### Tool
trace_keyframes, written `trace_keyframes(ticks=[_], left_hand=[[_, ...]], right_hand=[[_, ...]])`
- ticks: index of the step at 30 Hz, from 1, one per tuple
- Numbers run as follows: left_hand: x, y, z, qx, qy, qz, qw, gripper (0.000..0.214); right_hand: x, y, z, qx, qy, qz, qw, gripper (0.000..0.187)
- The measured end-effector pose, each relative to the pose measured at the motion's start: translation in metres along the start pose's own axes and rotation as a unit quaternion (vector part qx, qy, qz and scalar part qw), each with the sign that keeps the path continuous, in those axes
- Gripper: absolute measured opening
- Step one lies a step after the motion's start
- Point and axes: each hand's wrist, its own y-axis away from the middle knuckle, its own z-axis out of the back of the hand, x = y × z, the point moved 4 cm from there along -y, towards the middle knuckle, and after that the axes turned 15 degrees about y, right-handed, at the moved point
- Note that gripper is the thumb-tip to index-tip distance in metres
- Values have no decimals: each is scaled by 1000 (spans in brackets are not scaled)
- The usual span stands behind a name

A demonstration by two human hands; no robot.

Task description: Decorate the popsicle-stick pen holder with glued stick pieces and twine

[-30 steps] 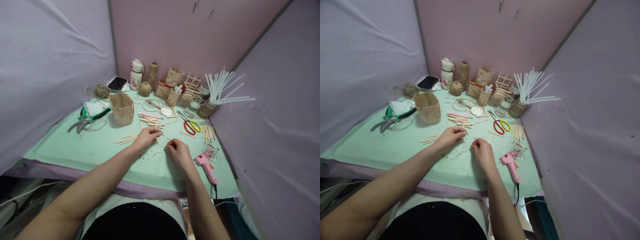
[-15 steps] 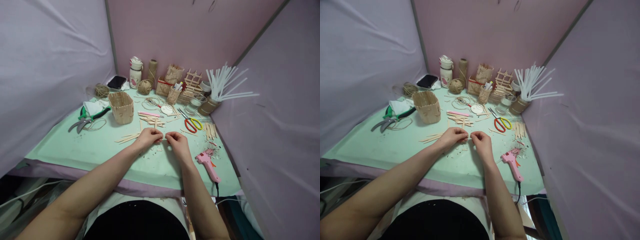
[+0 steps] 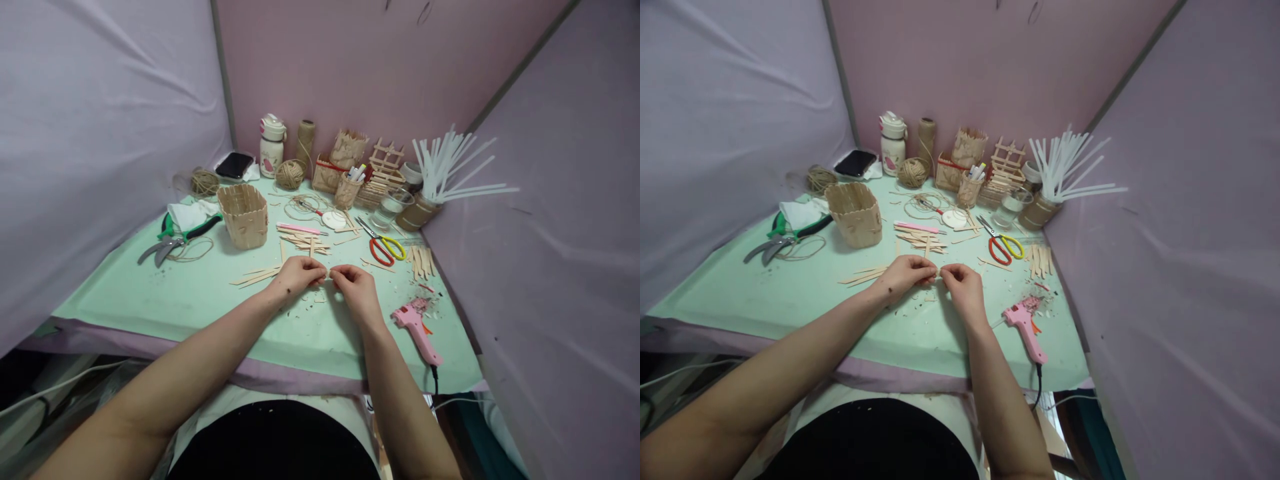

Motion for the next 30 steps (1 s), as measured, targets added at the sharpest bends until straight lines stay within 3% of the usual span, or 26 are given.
trace_keyframes(ticks=[30], left_hand=[[1,3,-3,12,35,9,999,11]], right_hand=[[5,4,1,-13,13,-6,1000,18]])
